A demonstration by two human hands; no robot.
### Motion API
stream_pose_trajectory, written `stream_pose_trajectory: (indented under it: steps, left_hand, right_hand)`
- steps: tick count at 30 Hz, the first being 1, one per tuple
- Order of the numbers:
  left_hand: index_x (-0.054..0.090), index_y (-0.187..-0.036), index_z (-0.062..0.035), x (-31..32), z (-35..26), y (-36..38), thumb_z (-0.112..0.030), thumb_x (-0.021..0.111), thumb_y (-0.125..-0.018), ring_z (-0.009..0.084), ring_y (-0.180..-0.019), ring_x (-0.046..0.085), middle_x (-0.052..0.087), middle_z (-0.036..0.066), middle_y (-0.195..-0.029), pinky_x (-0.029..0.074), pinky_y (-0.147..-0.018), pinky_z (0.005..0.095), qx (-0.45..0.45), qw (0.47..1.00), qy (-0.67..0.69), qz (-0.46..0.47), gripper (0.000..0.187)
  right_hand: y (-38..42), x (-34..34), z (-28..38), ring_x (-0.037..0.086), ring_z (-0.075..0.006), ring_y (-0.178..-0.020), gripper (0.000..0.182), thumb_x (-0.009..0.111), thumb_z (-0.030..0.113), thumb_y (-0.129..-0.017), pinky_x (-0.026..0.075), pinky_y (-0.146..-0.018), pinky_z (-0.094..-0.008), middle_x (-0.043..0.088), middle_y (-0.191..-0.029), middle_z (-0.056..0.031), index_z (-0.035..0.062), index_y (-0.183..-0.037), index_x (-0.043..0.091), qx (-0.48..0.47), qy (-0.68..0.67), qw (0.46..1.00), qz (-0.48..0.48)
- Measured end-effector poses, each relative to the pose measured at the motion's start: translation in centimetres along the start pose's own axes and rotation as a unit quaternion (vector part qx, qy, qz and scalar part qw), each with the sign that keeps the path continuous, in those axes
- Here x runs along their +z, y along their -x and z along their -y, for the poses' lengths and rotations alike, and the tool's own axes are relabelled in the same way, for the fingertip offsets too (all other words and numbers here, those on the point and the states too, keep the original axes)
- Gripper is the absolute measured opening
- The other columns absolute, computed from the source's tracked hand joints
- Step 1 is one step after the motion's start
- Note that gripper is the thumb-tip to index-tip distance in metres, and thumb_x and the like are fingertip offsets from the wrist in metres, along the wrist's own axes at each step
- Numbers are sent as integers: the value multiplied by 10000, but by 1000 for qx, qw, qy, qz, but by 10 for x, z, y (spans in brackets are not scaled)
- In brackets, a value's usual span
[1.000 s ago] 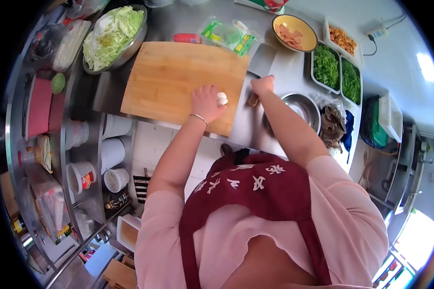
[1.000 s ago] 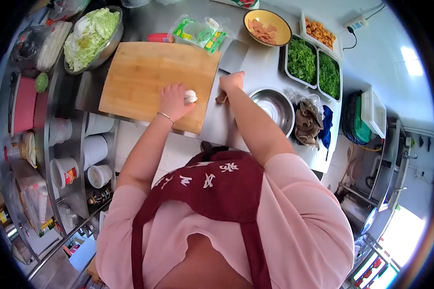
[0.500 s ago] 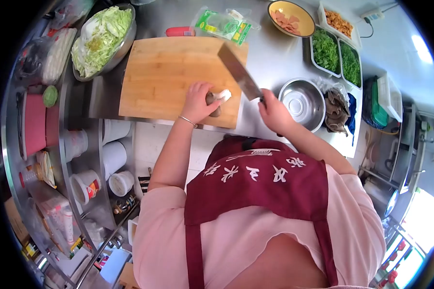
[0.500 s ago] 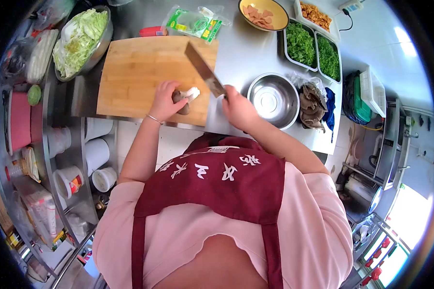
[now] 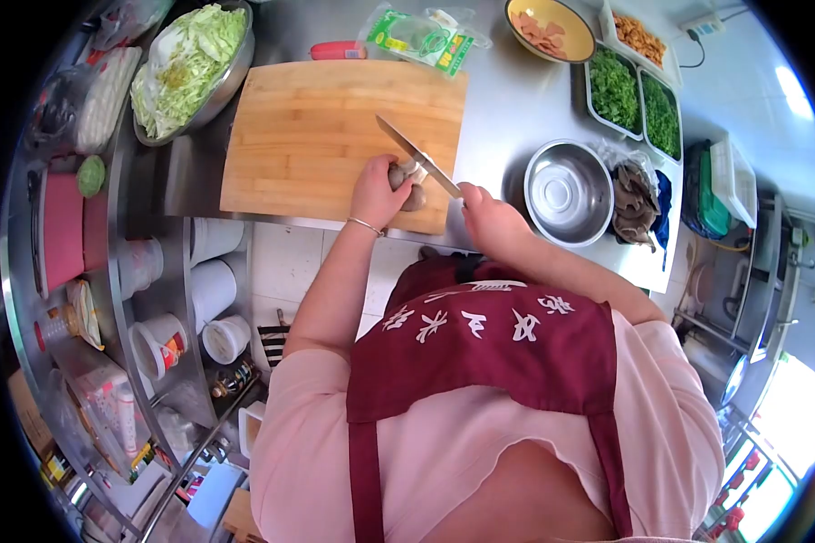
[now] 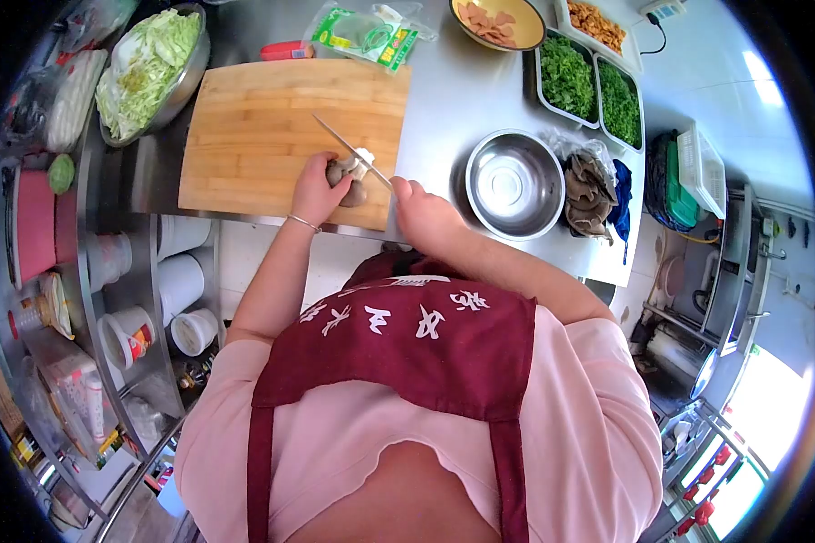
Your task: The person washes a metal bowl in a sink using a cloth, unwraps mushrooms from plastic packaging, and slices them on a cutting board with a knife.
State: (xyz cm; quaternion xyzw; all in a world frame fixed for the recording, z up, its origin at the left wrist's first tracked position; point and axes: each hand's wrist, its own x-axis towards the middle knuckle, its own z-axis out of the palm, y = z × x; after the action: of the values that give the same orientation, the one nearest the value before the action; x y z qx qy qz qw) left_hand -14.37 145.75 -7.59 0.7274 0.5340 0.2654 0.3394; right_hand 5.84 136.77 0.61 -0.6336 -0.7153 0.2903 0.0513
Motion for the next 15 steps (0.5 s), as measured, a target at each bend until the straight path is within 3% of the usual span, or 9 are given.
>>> stream_pose_trajectory:
  steps: [7,15]
  left_hand:
    - [561,-979,-19,10,8,6,-188,704,-706,360,-961,510,567,172,-974,423,-845,429,50,995,-56,-65,351]
    - [574,-946,-33,10,9,5,-254,711,-691,351,-948,500,562,156,-954,408,-832,439,20,988,-119,-99,364]
  right_hand:
    - [-14,-12,13,631,-375,-769,200,475,31,-812,523,-641,-436,583,-896,-233,-11,-991,395,0,68,995,74]
    - [-35,-11,20,636,-364,-776,230,508,32,-797,528,-639,-410,582,-882,-227,-7,-995,396,-37,97,992,74]
